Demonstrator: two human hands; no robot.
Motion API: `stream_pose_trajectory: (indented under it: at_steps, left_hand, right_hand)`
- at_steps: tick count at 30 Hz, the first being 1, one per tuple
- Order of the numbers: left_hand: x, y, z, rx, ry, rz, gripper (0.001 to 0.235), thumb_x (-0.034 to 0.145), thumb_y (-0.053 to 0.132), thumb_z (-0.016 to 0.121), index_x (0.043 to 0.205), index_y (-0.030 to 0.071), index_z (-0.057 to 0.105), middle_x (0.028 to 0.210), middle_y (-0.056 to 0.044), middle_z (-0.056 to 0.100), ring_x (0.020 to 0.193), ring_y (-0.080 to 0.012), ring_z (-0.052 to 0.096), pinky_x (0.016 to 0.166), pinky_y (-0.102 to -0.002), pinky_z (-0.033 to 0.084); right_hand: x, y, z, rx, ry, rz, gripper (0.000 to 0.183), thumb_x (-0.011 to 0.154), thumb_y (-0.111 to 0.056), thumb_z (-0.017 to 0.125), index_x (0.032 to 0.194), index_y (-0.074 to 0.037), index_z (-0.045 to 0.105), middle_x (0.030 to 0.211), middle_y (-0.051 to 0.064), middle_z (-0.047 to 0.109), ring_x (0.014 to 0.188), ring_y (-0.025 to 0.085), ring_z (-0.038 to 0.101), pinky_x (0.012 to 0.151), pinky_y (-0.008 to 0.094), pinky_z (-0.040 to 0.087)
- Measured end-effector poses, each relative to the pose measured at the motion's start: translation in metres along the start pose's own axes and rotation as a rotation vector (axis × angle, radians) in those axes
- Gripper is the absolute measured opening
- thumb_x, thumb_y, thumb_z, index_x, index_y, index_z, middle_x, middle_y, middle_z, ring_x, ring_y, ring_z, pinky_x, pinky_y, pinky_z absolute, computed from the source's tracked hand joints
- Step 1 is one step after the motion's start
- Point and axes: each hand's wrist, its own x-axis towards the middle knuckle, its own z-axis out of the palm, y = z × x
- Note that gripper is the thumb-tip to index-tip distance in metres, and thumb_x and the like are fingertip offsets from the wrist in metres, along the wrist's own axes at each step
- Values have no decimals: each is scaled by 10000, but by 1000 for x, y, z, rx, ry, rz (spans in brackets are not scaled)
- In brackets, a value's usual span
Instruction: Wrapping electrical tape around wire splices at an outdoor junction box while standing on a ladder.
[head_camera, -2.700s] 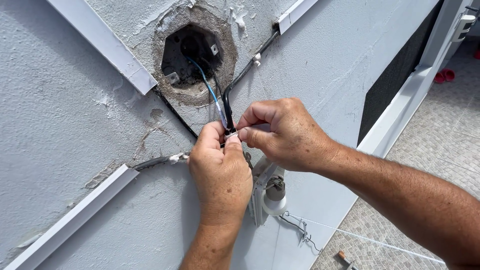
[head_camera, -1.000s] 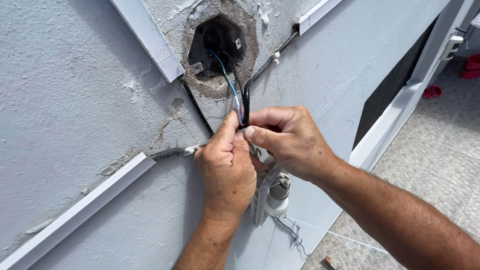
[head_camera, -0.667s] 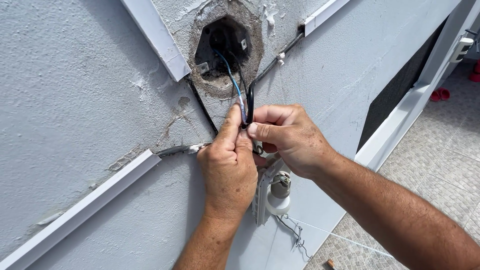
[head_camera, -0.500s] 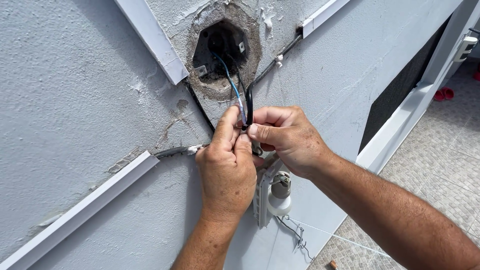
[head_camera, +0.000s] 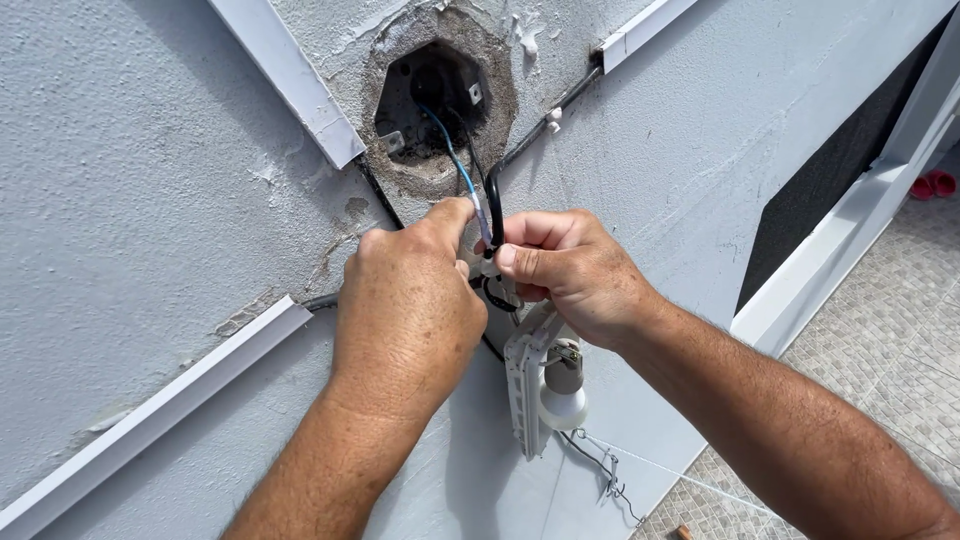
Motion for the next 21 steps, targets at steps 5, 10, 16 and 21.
stream_pose_trajectory:
  at_steps: [5, 10, 16, 21]
  left_hand:
    - [3, 1, -3, -17, -81, 26, 264, 822, 118, 705, 1037, 267, 742, 789, -115, 737, 895, -385, 633, 776, -511, 534]
    - [0, 8, -4, 197, -129, -25, 97, 804, 111, 641, 798, 206, 659, 752, -135, 662, 746, -420, 656, 629, -551, 539]
    - [-4, 0, 0, 199, -39, 98, 136, 865, 260, 738, 788, 158, 691, 882, -85, 586, 709, -423, 647, 591, -579, 531]
    - [-1, -17, 15, 8, 130, 223, 290, 793, 192, 791, 608, 105, 585, 723, -25, 609, 640, -312, 585, 585, -505, 479]
  right_hand:
    - [1, -6, -4, 47, -100, 14, 202, 884, -241, 763, 880, -58, 678, 659, -54, 414, 576, 73, 319, 526, 239, 259]
    - [-1, -9, -5, -27, -130, -20, 209, 920, -257, 716, 836, -85, 632, 671, -51, 467, 606, 72, 385, 564, 246, 323]
    - [-9, -16, 4, -531, -17, -167, 225, 977, -310, 645, 846, -132, 602, 664, -93, 413, 613, 60, 341, 540, 260, 305]
    - [-12, -15, 14, -1004, 77, -419, 247, 995, -223, 592, 808, -142, 451, 694, -26, 478, 645, 174, 447, 640, 342, 405]
